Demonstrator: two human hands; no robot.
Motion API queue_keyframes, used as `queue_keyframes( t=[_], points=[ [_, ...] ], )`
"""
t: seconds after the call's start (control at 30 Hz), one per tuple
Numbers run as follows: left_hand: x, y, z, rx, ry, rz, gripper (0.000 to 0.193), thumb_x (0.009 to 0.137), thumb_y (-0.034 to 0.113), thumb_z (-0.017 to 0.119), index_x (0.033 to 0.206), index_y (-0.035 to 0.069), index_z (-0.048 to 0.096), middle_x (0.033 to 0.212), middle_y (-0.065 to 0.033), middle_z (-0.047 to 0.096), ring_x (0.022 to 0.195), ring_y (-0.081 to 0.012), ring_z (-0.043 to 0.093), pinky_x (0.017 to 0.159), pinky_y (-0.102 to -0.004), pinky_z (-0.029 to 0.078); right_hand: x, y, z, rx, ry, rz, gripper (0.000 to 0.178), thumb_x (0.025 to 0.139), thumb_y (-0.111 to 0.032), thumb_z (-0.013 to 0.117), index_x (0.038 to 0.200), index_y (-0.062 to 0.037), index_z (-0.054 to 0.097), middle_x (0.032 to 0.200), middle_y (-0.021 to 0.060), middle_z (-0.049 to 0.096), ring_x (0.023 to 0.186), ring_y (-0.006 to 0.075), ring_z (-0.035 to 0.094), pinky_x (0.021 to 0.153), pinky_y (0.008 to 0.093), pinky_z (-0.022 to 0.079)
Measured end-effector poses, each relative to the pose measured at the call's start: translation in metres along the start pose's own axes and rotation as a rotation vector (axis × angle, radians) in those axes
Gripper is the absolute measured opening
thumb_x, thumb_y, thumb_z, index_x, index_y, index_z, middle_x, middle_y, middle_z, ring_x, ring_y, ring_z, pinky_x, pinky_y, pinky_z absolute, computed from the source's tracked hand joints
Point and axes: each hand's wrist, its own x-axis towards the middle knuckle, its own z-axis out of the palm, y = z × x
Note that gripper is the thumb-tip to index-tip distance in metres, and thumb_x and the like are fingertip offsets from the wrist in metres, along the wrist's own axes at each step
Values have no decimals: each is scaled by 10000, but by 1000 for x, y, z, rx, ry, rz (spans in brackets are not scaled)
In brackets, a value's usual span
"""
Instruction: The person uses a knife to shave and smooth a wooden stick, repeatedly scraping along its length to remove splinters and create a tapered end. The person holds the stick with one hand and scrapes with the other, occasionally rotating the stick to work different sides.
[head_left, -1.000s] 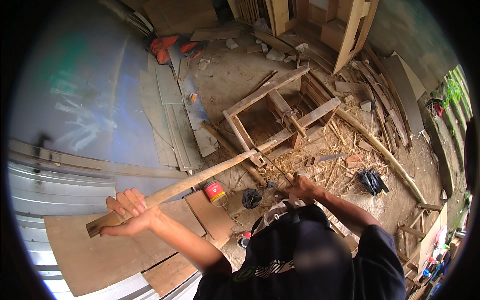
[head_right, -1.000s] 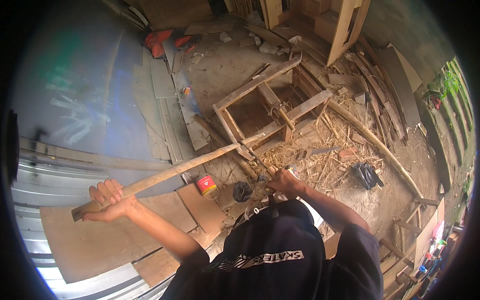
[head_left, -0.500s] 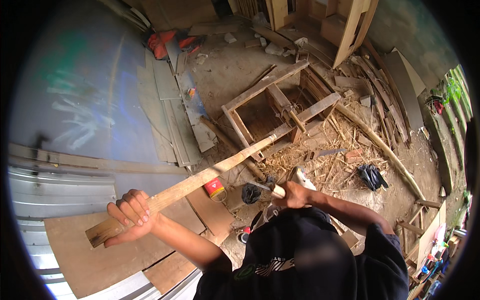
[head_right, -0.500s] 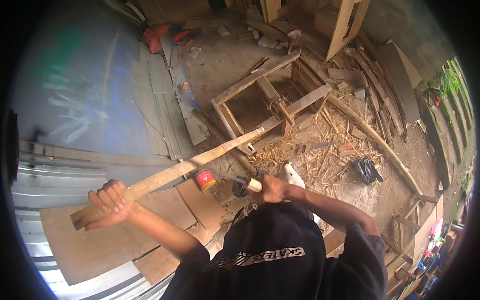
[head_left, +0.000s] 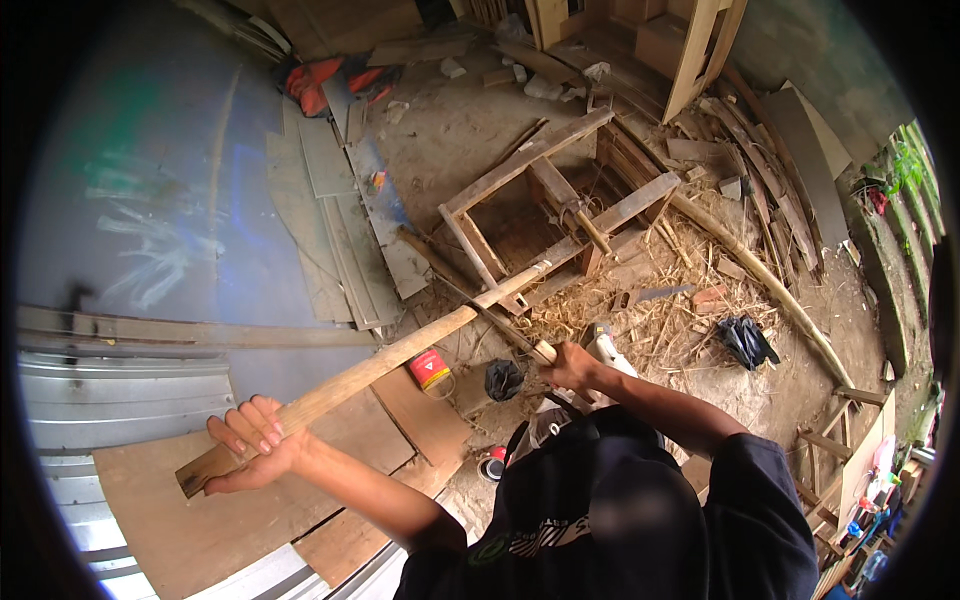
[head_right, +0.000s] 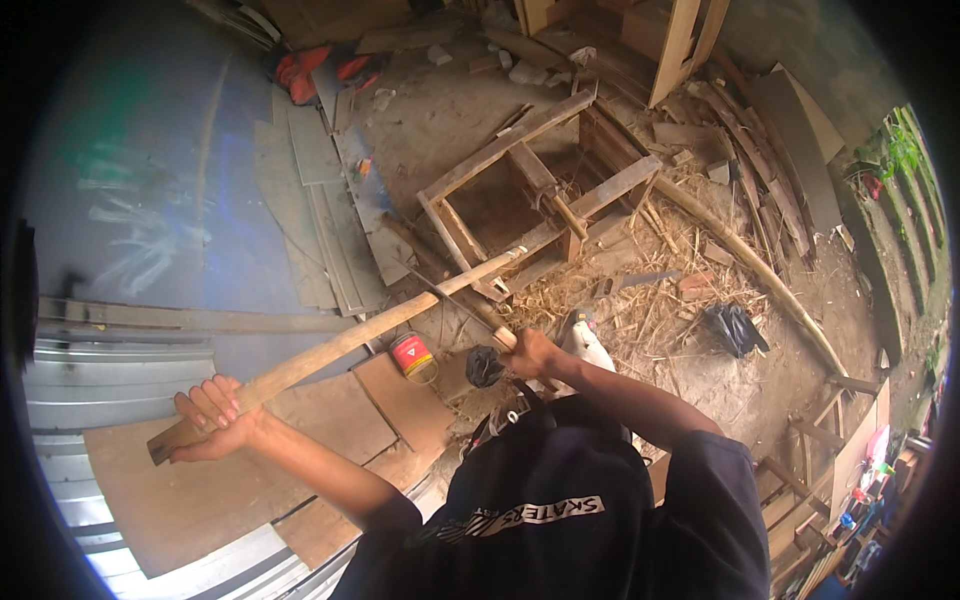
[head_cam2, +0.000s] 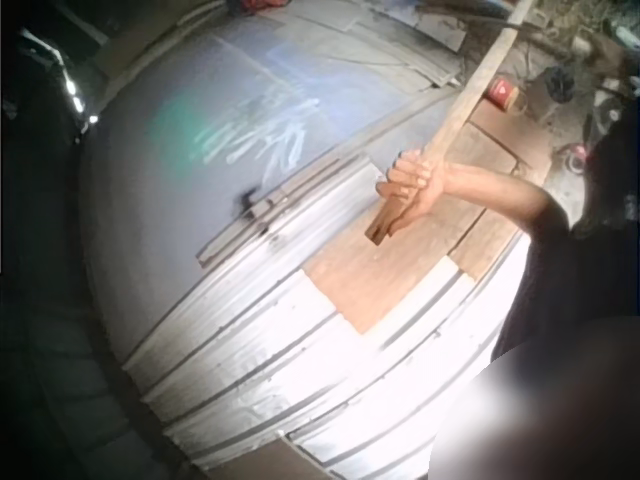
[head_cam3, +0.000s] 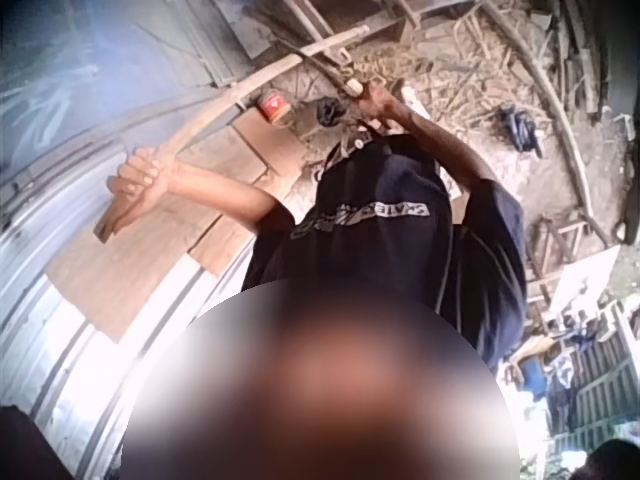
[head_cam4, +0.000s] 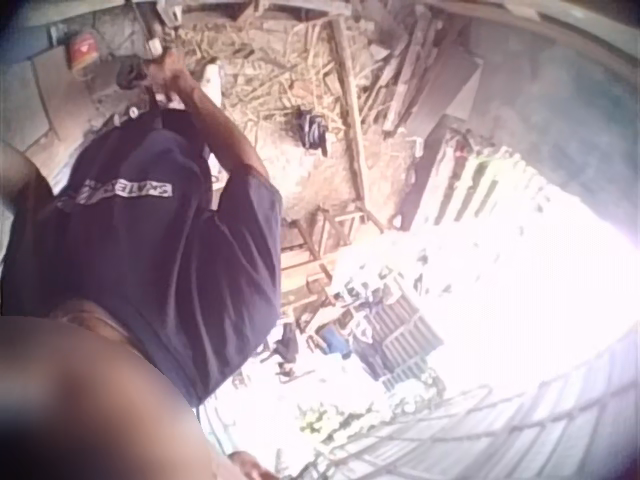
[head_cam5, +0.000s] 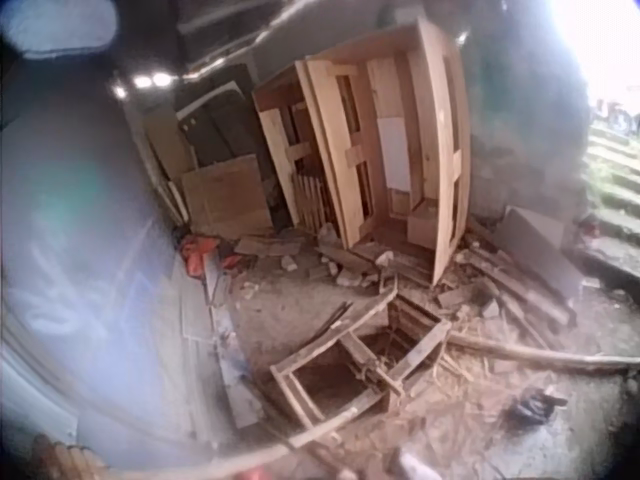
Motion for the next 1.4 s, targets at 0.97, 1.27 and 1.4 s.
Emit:
queue_keyframes(
  t=[0.97, 1.27, 1.4],
  points=[
    [10, -14, 24, -300, -326, -66, 708, 661, 804, 630, 557, 146, 392, 375, 28, 412, 282, -65, 346, 349, -187, 276, -4, -42, -11, 40, -162, -466, 333, 848, -261, 678, 1083, -29, 631, 908, 152, 688, 857, 206, 665, 738, 341, 529],
    [15, -29, 57, -600, -499, -160, 643, 704, 608, 770, 517, 153, 357, 370, 84, 305, 288, -21, 226, 338, -189, 143, -19, -59, -49, -95, -123, -123, 258, 801, -241, 681, 936, -23, 656, 698, 133, 669, 598, 240, 656, 586, 373, 551],
    [22, -33, 60, -574, -579, -169, 642, 760, 563, 752, 504, 150, 333, 382, 82, 263, 305, -21, 182, 359, -215, 87, -24, -64, -28, 41, -60, -521, 325, 793, -196, 686, 1071, -38, 629, 795, 147, 700, 704, 242, 685, 664, 378, 567]
  ],
)
